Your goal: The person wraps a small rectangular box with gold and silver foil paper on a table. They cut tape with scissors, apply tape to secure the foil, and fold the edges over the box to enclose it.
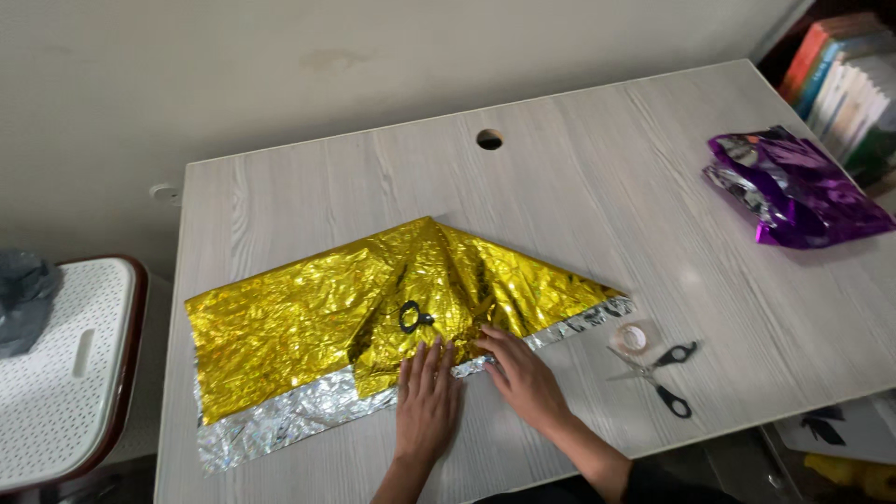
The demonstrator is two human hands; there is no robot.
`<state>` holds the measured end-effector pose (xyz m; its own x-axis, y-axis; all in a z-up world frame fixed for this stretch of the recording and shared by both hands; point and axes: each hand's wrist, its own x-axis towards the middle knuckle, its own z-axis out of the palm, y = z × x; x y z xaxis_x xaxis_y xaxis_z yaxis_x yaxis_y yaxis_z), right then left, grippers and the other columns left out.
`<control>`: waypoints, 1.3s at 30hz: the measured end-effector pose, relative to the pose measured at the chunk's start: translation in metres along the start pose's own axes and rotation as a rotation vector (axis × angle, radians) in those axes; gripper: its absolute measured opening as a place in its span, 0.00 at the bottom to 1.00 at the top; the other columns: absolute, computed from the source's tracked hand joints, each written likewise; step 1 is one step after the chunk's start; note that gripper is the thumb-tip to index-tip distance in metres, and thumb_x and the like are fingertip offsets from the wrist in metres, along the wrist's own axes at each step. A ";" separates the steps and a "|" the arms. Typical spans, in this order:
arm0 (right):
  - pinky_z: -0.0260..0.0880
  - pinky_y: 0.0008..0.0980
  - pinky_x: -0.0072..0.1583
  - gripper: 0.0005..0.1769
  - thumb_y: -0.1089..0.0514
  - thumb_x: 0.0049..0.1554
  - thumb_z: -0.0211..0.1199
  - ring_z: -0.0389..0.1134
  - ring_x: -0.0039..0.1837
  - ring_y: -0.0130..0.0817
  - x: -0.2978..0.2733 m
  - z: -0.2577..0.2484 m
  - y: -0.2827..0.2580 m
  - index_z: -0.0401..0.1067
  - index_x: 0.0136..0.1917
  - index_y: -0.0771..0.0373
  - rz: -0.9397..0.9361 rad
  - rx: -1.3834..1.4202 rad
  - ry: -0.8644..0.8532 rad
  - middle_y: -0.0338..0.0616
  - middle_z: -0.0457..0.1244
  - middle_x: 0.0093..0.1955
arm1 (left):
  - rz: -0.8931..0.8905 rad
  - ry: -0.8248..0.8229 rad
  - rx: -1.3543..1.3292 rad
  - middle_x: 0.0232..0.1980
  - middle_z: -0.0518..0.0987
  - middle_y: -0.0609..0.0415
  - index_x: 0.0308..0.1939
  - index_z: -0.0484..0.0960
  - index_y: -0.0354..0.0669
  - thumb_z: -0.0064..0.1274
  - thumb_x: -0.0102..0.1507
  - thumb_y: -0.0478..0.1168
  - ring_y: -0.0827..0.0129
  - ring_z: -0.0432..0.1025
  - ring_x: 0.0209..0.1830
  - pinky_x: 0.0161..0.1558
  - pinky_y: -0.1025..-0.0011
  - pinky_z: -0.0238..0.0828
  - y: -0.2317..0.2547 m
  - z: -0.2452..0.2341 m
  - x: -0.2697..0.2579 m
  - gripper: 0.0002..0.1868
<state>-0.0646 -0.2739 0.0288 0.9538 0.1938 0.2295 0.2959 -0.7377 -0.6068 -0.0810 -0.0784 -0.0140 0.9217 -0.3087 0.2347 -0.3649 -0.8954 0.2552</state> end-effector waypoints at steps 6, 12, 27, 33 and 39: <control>0.67 0.43 0.66 0.16 0.59 0.57 0.64 0.64 0.70 0.47 -0.060 -0.046 0.040 0.71 0.59 0.59 0.097 -0.119 0.131 0.45 0.64 0.67 | 0.232 -0.019 -0.080 0.76 0.62 0.47 0.72 0.65 0.41 0.45 0.69 0.49 0.54 0.51 0.80 0.76 0.52 0.42 0.037 0.017 0.017 0.29; 0.65 0.44 0.67 0.16 0.61 0.56 0.63 0.64 0.70 0.49 -0.097 -0.073 0.056 0.71 0.58 0.61 0.199 -0.153 0.189 0.47 0.65 0.66 | 0.449 -0.032 -0.094 0.75 0.64 0.48 0.74 0.65 0.42 0.46 0.68 0.47 0.54 0.53 0.79 0.75 0.53 0.43 0.075 0.036 0.030 0.31; 0.62 0.46 0.69 0.29 0.64 0.58 0.54 0.59 0.73 0.53 -0.137 -0.127 0.126 0.61 0.73 0.64 0.368 -0.449 0.094 0.56 0.56 0.75 | 0.262 -0.254 -0.371 0.60 0.75 0.51 0.61 0.75 0.45 0.55 0.63 0.46 0.56 0.68 0.61 0.60 0.57 0.63 0.189 0.055 0.078 0.23; 0.65 0.43 0.65 0.33 0.50 0.57 0.61 0.61 0.70 0.45 -0.132 -0.148 0.136 0.63 0.75 0.49 0.449 -0.433 -0.129 0.47 0.58 0.72 | -0.155 -0.227 -0.476 0.50 0.78 0.54 0.53 0.79 0.51 0.62 0.58 0.52 0.56 0.70 0.55 0.53 0.56 0.66 0.231 0.062 0.091 0.22; 0.67 0.40 0.64 0.39 0.48 0.52 0.68 0.61 0.71 0.42 -0.121 -0.168 0.141 0.62 0.75 0.46 0.446 -0.380 -0.254 0.43 0.58 0.71 | -0.248 -0.127 -0.437 0.47 0.79 0.54 0.44 0.82 0.49 0.63 0.56 0.51 0.55 0.71 0.52 0.49 0.55 0.66 0.243 0.071 0.103 0.17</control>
<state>-0.1472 -0.5105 0.0431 0.9775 -0.0723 -0.1984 -0.1271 -0.9517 -0.2796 -0.0658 -0.3504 0.0058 0.9862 -0.1654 0.0087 -0.1295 -0.7371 0.6632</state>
